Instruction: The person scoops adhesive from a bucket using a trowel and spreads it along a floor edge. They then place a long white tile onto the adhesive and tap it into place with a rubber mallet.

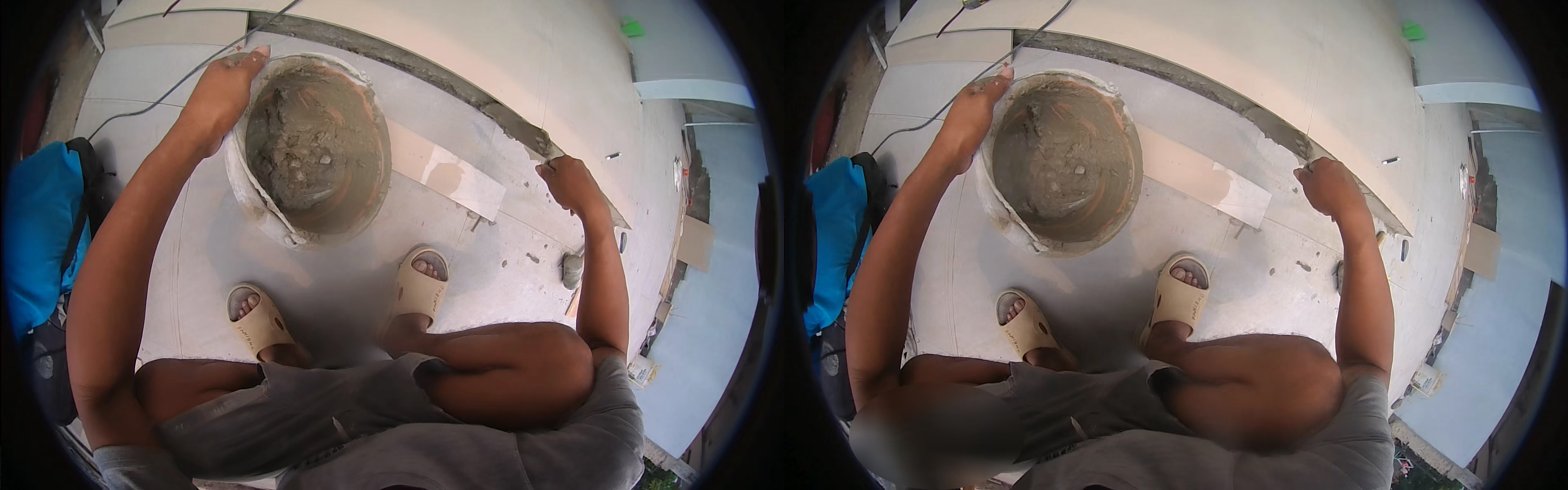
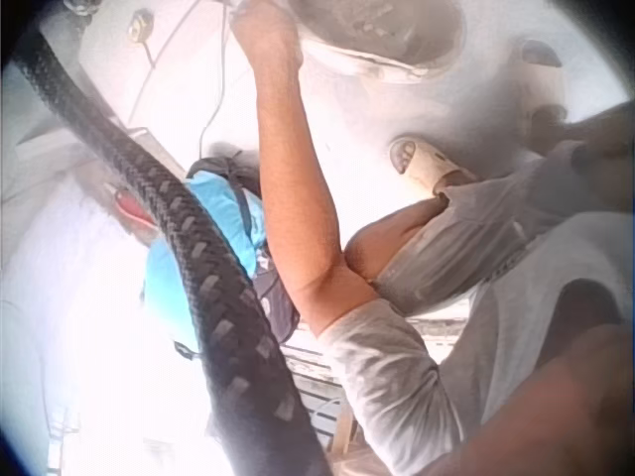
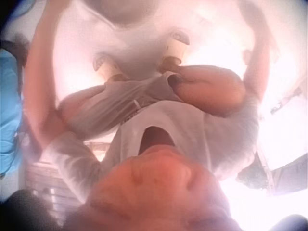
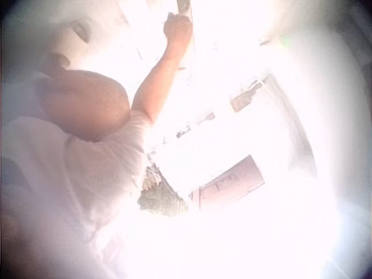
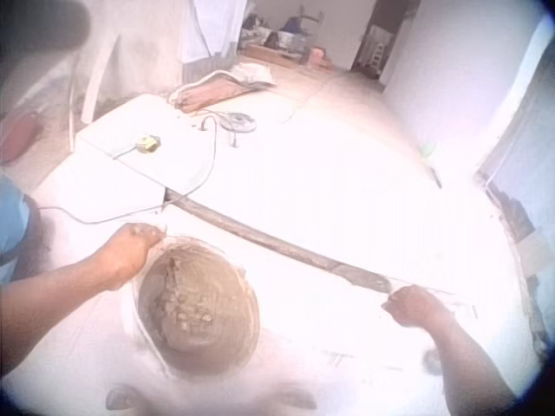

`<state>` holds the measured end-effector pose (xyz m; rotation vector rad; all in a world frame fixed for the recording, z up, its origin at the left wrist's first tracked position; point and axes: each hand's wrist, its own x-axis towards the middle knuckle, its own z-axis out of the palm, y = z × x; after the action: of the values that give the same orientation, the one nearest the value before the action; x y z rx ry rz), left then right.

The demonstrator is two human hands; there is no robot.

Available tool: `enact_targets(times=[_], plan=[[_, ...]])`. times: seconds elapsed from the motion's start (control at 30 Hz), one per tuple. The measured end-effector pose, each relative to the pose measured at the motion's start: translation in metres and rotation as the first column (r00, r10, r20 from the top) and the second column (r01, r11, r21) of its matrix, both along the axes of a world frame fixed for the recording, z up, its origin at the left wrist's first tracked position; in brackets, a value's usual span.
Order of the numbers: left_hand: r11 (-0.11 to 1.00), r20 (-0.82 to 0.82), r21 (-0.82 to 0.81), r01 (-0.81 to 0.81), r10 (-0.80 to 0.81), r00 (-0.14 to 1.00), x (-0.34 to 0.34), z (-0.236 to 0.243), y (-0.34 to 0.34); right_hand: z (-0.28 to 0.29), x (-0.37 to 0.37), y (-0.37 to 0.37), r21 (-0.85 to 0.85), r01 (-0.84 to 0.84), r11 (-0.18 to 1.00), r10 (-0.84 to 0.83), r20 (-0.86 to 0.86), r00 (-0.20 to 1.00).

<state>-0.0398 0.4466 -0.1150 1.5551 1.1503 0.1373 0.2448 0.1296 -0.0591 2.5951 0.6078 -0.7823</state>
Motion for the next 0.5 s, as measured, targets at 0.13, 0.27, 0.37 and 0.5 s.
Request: enact_targets(times=[0.13, 0.27, 0.37, 0.5], plan=[[1.0, -0.03, -0.003, -0.01, 0.01, 0.999, 0.003, 0.001, -0.003, 0.016, -0.029, 0.015, 0.322, -0.344, 0.882, 0.373, -0.03, 0.927], [1.0, -0.043, -0.018, 0.008, -0.009, 0.999, -0.006, -0.007, 0.002, 0.025, -0.084, 0.067, 0.294, -0.25, 0.923, 0.365, -0.454, 0.813], [0.998, -0.081, 0.034, -0.046, 0.049, 0.996, -0.003, -0.009, -0.003, -0.012, -0.103, 0.067, 0.321, -0.325, 0.89, 0.454, -0.545, 0.705], [0.997, -0.124, 0.058, -0.052, 0.059, 0.991, 0.0, -0.004, -0.007, -0.044, -0.116, 0.067, 0.369, -0.424, 0.827, 0.56, -0.462, 0.688]])
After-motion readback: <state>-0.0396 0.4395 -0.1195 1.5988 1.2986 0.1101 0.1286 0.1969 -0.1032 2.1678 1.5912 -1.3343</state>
